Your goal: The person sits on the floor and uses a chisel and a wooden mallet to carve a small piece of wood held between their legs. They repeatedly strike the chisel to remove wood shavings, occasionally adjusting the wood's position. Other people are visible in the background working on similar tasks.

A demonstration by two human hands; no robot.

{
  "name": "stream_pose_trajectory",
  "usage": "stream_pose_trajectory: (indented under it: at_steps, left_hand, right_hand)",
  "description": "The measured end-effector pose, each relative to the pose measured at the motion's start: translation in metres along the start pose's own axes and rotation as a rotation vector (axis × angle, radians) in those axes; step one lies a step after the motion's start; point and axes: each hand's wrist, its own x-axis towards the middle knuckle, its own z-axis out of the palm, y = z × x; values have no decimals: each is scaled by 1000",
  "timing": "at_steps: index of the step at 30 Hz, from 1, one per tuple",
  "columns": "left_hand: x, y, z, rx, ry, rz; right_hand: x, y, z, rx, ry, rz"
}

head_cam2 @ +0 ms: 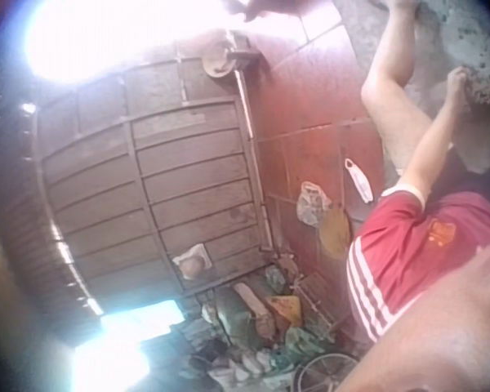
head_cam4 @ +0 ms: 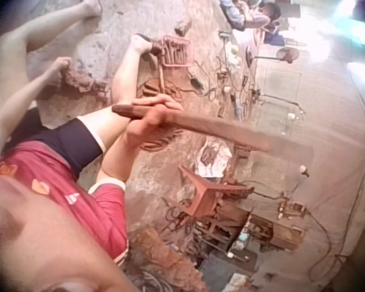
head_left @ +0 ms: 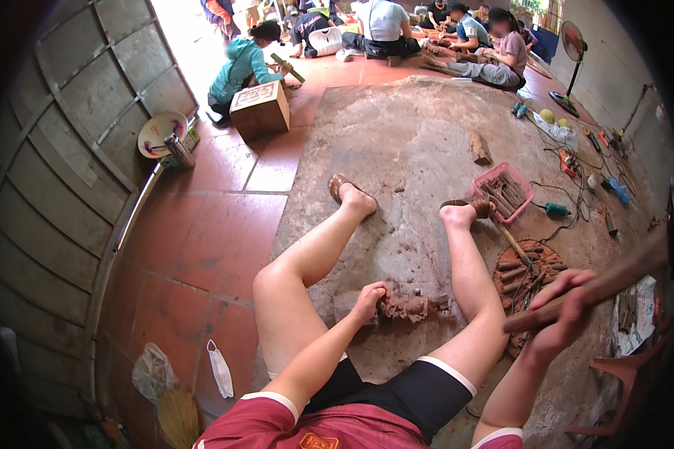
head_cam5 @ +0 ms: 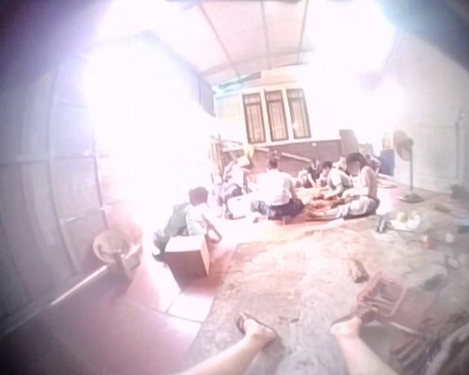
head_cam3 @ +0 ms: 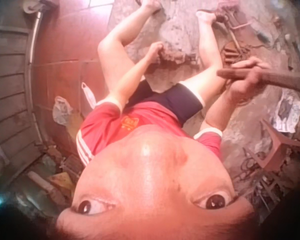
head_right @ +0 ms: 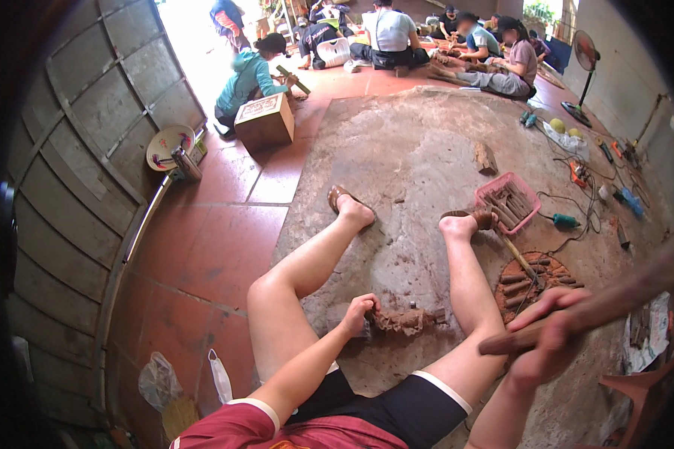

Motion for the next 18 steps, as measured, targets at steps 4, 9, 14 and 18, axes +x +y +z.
stream_pose_trajectory:
  at_steps: [4,9,14,18]
  left_hand:
    - [2,1,3,-7,-4,3]
    - [1,-7,4,-46,-7,16]
    - [1,-6,-4,11,-38,44]
    - [2,-1,0,16,6,28]
  right_hand:
    - [-61,41,-16,-93,-200,440]
    - [-175,118,-28,-87,-264,922]
    - [-247,146,-37,-49,-248,1116]
    - [-255,154,-41,-12,-264,1110]
